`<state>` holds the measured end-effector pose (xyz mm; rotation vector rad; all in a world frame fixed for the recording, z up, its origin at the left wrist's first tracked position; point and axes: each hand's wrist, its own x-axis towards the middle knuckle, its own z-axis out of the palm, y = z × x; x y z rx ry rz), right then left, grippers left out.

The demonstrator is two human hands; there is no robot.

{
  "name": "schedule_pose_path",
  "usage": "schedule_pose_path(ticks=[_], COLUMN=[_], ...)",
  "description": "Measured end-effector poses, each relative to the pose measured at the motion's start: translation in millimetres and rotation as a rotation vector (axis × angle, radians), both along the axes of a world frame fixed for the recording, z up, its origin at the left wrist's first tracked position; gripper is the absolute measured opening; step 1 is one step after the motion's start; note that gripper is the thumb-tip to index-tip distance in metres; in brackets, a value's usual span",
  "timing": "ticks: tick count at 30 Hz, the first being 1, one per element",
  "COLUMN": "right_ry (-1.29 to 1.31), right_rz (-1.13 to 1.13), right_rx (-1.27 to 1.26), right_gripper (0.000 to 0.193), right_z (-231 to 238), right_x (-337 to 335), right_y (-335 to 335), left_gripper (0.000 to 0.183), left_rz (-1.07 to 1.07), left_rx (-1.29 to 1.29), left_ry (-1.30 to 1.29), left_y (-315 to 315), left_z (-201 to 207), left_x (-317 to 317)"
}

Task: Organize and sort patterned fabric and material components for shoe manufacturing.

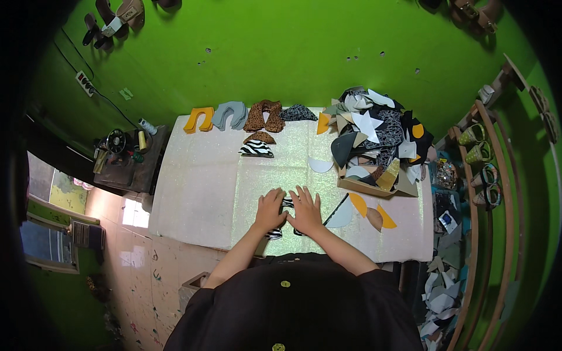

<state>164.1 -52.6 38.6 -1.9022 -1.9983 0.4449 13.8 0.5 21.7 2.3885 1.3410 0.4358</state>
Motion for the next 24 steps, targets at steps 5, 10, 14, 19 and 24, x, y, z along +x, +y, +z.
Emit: schedule_pose_path(ticks=[5,10,14,19,24], right_ry=[0.018,-0.019,0.011,0.056,0.038], right_rz=[0.151,0.15,0.126,-0.012,-0.331], right_rx=[-0.077,0.041,0.045,0.191,-0.082], right_gripper=[0.051,0.029,0.034,0.044,0.057], right_z=[-16.5,-37.9,-41.1,-20.9,-9.5], right_x=[7.6,11.6,7.6,1.0,19.1], right_y=[25.0,25.2,22.1,-0.3,-31.4], left_gripper=[0.044,0.032,0.039,0.057,0.067], left_rz=[-0.232,-0.267,-0.216,-0.1,0.382], left_rx=[-0.109,-0.1,-0.105,0.081,-0.133], left_ry=[-0.052,-0.137,-0.14,-0.164,-0.343], left_y=[24.9,23.9,17.4,4.5,-18.6], left_z=[-14.9,-14.3,-13.5,-6.9,-8.0], left_x=[-4.9,-2.0,-3.6,-11.7,-28.6])
